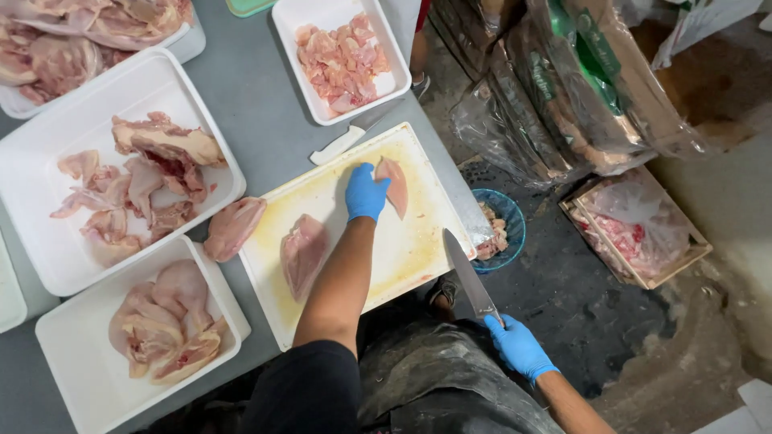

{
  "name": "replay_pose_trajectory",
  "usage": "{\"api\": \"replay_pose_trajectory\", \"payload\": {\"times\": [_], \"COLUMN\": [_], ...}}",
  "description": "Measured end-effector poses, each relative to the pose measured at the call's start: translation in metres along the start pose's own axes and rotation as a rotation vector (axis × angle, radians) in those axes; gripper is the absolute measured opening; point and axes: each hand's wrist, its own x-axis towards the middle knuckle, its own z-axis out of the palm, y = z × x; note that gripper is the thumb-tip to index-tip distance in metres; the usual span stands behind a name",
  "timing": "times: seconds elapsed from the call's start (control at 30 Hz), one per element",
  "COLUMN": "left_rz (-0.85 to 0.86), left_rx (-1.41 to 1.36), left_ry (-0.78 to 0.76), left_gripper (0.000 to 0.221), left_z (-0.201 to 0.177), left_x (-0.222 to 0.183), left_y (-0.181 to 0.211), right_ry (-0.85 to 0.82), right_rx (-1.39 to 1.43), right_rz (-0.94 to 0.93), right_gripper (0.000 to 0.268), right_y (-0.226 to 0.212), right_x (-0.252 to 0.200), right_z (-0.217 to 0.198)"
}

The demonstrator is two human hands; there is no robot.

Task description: Cutting and trimming raw chicken breasts into smaller portions on a cutting board using a knife.

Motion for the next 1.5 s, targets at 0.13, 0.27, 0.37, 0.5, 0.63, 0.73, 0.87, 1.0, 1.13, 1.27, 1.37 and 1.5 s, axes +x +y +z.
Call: {"api": "replay_pose_trajectory", "payload": {"times": [0.13, 0.27, 0.37, 0.5, 0.63, 0.73, 0.87, 1.0, 1.13, 1.27, 1.37, 1.5], "left_rz": [0.365, 0.531, 0.507, 0.520, 0.178, 0.402, 0.588, 0.778, 0.846, 0.980, 1.074, 1.141], "left_rx": [0.476, 0.525, 0.445, 0.426, 0.449, 0.459, 0.584, 0.722, 0.748, 0.628, 0.612, 0.612], "left_ry": [0.102, -0.109, -0.248, 0.122, 0.105, -0.090, -0.168, -0.203, -0.198, -0.259, -0.294, -0.296], "left_gripper": [0.069, 0.071, 0.068, 0.052, 0.068, 0.070, 0.083, 0.079, 0.080, 0.077, 0.074, 0.077], "left_z": [-0.001, -0.006, -0.034, -0.100, -0.143, -0.138, -0.111, -0.082, -0.096, -0.111, -0.101, -0.081], "left_x": [-0.040, -0.109, -0.142, -0.137, -0.123, -0.136, -0.181, -0.216, -0.207, -0.215, -0.211, -0.201], "left_y": [0.021, 0.004, -0.010, -0.066, -0.134, -0.119, -0.082, -0.074, -0.088, -0.118, -0.132, -0.127], "right_ry": [-0.009, -0.031, -0.041, 0.027, 0.084, 0.151, 0.228, 0.238, 0.230, 0.086, 0.066, 0.013], "right_rx": [-0.064, -0.078, -0.137, -0.307, -0.231, -0.253, -0.123, -0.025, 0.163, 0.382, 0.386, 0.366], "right_rz": [0.002, -0.013, -0.071, -0.131, -0.140, -0.135, -0.178, -0.152, -0.161, -0.127, -0.109, -0.148], "right_gripper": [0.039, 0.039, 0.043, 0.044, 0.033, 0.034, 0.029, 0.026, 0.031, 0.043, 0.047, 0.053], "right_y": [-0.021, -0.021, -0.024, -0.020, -0.013, 0.006, 0.043, 0.037, 0.059, 0.095, 0.091, 0.085], "right_x": [-0.006, 0.002, 0.016, 0.030, 0.014, 0.018, 0.014, -0.030, -0.006, 0.033, 0.039, 0.047], "right_z": [-0.017, -0.026, -0.034, -0.032, -0.012, 0.011, 0.059, 0.109, 0.145, 0.176, 0.183, 0.176]}}
